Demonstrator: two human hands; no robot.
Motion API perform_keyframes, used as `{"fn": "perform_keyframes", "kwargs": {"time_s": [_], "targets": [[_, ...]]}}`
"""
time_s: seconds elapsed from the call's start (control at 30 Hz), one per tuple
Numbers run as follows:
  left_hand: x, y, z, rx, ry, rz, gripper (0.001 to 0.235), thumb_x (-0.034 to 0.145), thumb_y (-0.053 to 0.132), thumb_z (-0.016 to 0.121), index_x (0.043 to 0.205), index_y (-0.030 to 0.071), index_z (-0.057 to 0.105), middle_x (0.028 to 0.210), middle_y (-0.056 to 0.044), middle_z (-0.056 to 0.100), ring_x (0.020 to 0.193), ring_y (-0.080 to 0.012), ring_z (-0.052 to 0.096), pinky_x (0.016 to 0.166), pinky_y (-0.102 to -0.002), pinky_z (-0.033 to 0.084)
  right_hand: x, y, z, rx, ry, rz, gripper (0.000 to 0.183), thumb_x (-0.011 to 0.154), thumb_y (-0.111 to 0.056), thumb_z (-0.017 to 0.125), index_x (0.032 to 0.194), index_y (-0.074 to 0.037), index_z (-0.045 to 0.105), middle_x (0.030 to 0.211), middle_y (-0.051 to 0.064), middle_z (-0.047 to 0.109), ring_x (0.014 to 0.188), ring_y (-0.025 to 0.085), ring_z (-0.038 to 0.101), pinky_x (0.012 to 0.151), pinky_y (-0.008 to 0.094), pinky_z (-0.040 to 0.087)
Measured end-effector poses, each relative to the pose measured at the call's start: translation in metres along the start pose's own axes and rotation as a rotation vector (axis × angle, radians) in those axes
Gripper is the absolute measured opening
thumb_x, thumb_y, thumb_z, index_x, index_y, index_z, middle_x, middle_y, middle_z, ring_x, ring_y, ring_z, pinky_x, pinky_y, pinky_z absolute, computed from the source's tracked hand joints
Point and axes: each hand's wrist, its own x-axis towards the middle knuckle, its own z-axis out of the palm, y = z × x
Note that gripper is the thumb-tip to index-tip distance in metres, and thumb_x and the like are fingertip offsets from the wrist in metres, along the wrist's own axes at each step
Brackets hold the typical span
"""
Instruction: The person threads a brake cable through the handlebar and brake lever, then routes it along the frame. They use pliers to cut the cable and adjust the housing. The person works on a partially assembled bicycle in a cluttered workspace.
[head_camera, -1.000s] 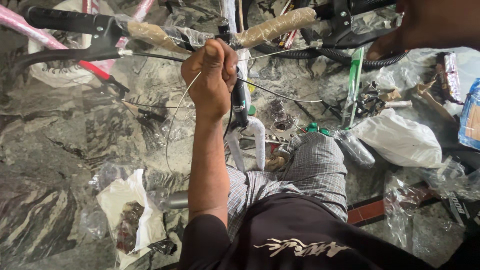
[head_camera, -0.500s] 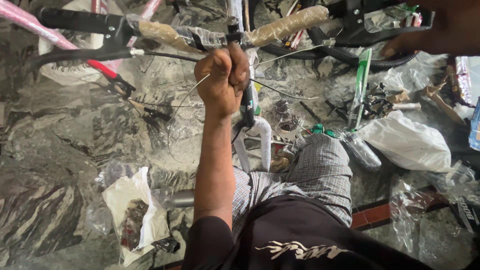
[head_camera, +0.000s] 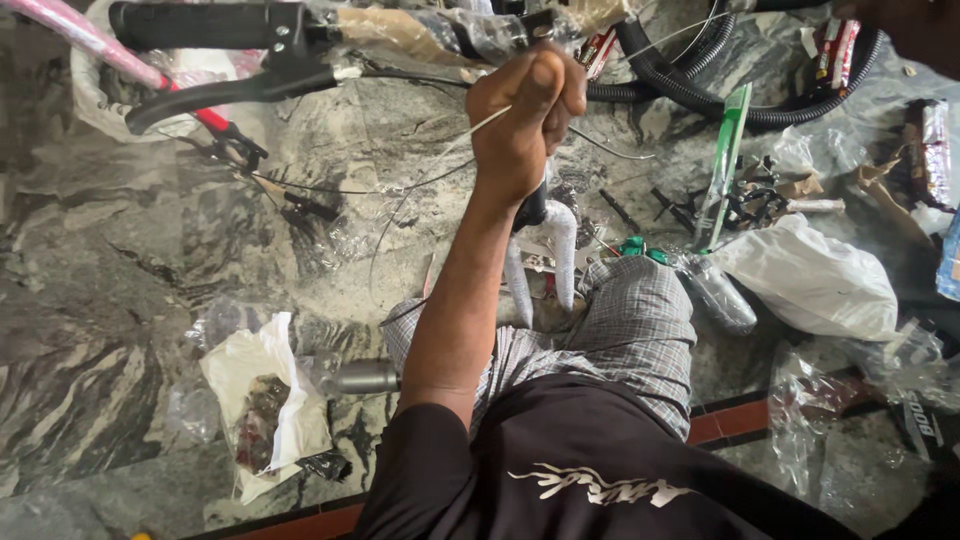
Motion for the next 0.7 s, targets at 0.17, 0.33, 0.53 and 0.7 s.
{"fn": "perform_keyframes", "kwargs": {"time_s": [0.17,0.33,0.53,0.7], "targets": [[-0.019,-0.011,0.009,0.063,0.274,0.174,0.038,0.107,0.042,0.06,0.105,0.007,0.073,0.099,-0.007,0.073,0.045,-0.0012,0.039,0.037,-0.022,0.032,-0.013,0.001,0.01,0.031,0.078,-0.023,0.025,0.099,-0.003,0.075,0.123,-0.004,0.067,0.107,0.017,0.076,0.094,0.031,0.076,0.081,0.044,0.062],[-0.099,-0.042,-0.002,0.294,0.342,0.022,0.025,0.106,0.032,0.063,0.106,0.008,0.069,0.099,-0.009,0.075,0.054,-0.0033,0.053,0.04,-0.021,0.041,-0.022,0.019,0.039,0.093,0.329,-0.137,0.017,0.103,0.001,0.073,0.119,-0.003,0.068,0.108,0.016,0.076,0.099,0.03,0.077,0.086,0.042,0.063],[-0.233,-0.114,0.004,0.236,0.306,-0.426,0.022,0.096,0.019,0.061,0.111,0.004,0.069,0.088,-0.003,0.067,0.07,-0.006,0.056,0.062,-0.023,0.048,-0.052,-0.031,0.134,0.496,1.117,-0.376,0.01,0.109,0.005,0.069,0.115,-0.003,0.069,0.11,0.015,0.077,0.105,0.028,0.077,0.092,0.04,0.064],[-0.334,-0.14,0.001,0.068,0.298,-0.879,0.028,0.099,0.018,0.06,0.124,0.007,0.068,0.089,-0.002,0.07,0.072,-0.0104,0.063,0.069,-0.027,0.054,-0.079,-0.132,0.199,1.286,0.289,-0.565,0.047,0.09,0.003,0.068,0.136,-0.005,0.059,0.124,0.013,0.067,0.089,0.014,0.073,0.079,0.032,0.066]]}}
